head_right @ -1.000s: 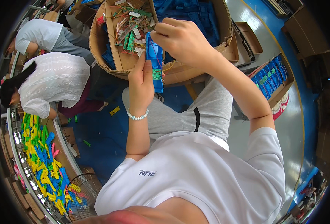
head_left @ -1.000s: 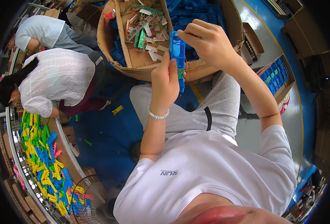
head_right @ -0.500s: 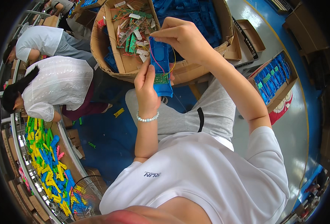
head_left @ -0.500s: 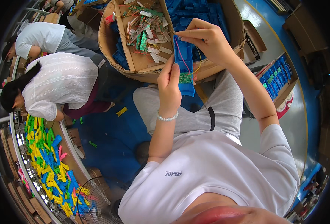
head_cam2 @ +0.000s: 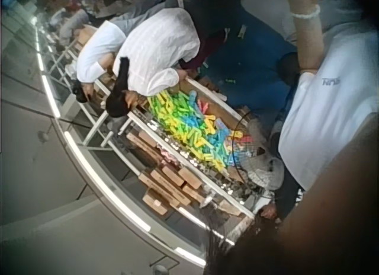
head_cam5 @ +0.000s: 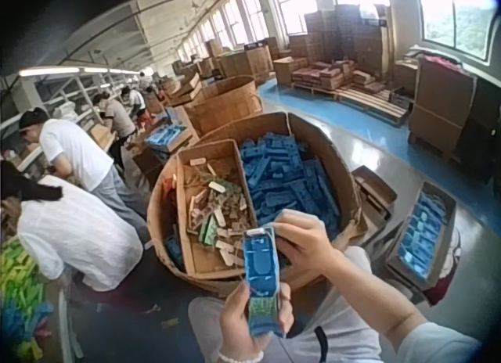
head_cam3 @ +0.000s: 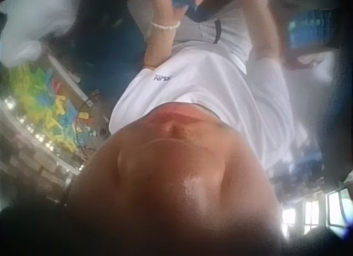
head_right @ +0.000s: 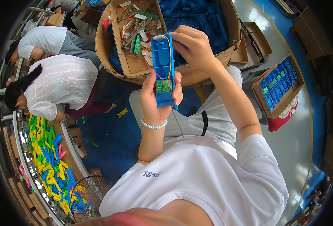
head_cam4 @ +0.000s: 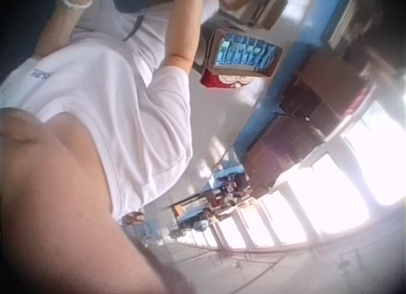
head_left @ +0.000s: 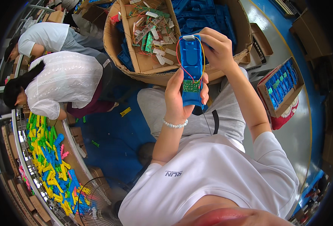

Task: The person assembles a circuit board and wires into a blue plastic housing component by hand.

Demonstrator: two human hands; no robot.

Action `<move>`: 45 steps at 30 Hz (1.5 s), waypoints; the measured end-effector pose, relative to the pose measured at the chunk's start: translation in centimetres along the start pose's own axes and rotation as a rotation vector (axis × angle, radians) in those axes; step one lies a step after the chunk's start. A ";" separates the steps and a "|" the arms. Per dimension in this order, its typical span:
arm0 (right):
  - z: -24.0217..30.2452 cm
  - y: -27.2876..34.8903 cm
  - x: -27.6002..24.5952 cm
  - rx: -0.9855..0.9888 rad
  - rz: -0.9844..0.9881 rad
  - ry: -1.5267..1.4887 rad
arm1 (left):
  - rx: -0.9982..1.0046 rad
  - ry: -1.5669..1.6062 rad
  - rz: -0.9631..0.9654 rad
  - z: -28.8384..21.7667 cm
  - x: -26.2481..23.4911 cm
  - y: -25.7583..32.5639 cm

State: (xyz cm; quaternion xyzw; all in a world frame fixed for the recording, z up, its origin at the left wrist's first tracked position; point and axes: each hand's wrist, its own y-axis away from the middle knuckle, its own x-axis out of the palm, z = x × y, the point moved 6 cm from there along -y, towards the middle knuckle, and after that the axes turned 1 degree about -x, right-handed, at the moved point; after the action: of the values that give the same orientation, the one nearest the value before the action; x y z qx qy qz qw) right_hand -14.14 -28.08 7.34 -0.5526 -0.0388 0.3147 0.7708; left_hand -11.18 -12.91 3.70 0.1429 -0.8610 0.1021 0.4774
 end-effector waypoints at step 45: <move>2.5 5.7 -0.7 0.808 -0.209 -0.711 | 0.310 -0.412 -0.114 -1.2 -0.3 -2.6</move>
State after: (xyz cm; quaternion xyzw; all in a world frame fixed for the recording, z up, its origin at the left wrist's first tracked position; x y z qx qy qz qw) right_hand -18.23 -25.33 3.50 -0.0655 -0.2274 0.3938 0.8882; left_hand -9.22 -14.93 4.17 0.2806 -0.9046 0.1744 0.2694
